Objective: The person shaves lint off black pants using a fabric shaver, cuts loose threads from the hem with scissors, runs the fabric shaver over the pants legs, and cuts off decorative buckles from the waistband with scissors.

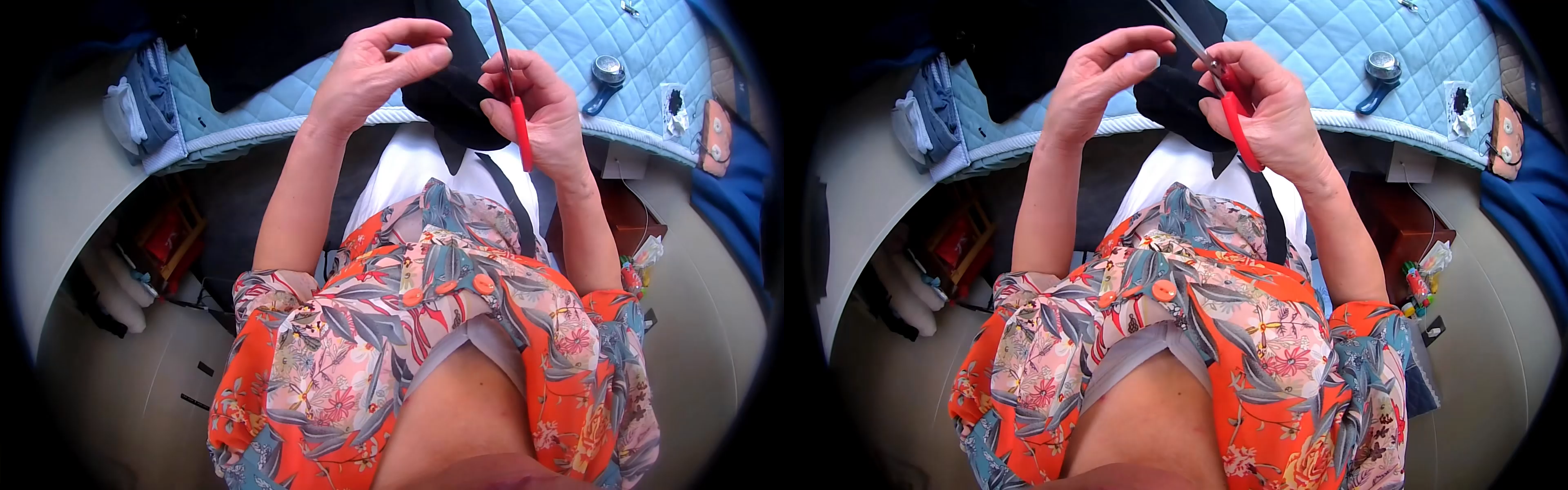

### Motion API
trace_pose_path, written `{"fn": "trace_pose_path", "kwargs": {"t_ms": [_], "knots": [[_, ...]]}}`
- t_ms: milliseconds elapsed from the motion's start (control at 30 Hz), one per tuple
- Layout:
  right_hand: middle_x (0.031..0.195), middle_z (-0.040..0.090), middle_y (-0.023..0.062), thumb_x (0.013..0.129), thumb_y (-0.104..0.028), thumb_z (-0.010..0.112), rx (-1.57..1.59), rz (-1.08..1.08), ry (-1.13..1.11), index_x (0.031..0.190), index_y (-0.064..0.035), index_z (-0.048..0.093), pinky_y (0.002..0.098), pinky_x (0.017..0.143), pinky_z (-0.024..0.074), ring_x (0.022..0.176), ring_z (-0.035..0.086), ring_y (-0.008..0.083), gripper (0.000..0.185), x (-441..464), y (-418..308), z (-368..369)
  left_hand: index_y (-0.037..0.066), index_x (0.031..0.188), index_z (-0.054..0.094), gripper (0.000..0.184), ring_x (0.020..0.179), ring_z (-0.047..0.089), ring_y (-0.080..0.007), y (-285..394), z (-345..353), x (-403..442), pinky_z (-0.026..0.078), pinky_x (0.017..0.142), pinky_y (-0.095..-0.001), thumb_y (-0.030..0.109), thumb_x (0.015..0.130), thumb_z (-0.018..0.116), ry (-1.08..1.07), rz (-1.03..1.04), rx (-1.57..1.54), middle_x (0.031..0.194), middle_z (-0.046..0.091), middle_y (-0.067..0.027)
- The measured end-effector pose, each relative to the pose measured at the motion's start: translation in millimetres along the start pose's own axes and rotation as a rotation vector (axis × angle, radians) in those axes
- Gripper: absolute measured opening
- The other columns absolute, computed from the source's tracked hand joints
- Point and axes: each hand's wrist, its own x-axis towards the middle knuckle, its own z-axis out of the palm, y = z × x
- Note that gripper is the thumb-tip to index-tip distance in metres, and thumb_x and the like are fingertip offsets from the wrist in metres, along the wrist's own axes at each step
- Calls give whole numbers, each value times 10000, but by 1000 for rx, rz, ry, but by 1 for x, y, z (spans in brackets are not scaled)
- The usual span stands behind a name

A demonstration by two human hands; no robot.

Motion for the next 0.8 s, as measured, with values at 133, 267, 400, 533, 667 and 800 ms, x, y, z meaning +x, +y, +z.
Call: {"fn": "trace_pose_path", "kwargs": {"t_ms": [133,267,400,533,667,800], "knots": [[1012,586,26,781,57,638,-22,29,19,1148,-32,524,213,834,451,904,553,73,395,-5,-1,-10,44,1035,668,334,814,542,-90,2,5,2,449,767,-245,209,758,756,-207,-161,30,933,633,-22],[1000,588,28,779,60,641,-16,37,65,1153,-33,519,213,825,453,898,553,74,404,-12,5,-13,25,932,661,249,768,526,-90,-3,1,-5,439,719,-236,134,732,763,-299,-86,136,824,590,7],[948,600,24,790,45,642,2,48,64,1146,-33,518,205,802,451,868,555,70,386,-19,4,-20,0,844,615,153,747,520,-100,5,16,-13,427,707,-244,52,730,703,-233,-29,248,784,558,-4],[891,609,22,796,-1,671,189,90,125,1128,-41,530,199,764,453,828,559,69,362,-22,6,-25,6,803,592,109,737,514,-109,6,22,-22,421,702,-241,6,714,655,-140,120,356,767,541,-10],[833,610,22,807,-80,695,111,201,280,1126,-47,539,199,623,447,712,566,75,357,-15,25,-53,17,785,569,107,740,508,-105,3,31,-28,420,707,-238,-41,717,628,8,207,368,782,528,-8],[829,626,39,764,-164,727,-154,371,509,1138,-56,546,240,623,460,694,584,114,429,-4,107,-103,28,849,552,138,759,498,-74,-6,34,-36,421,722,-214,-68,775,619,139,201,243,833,522,3]]}}
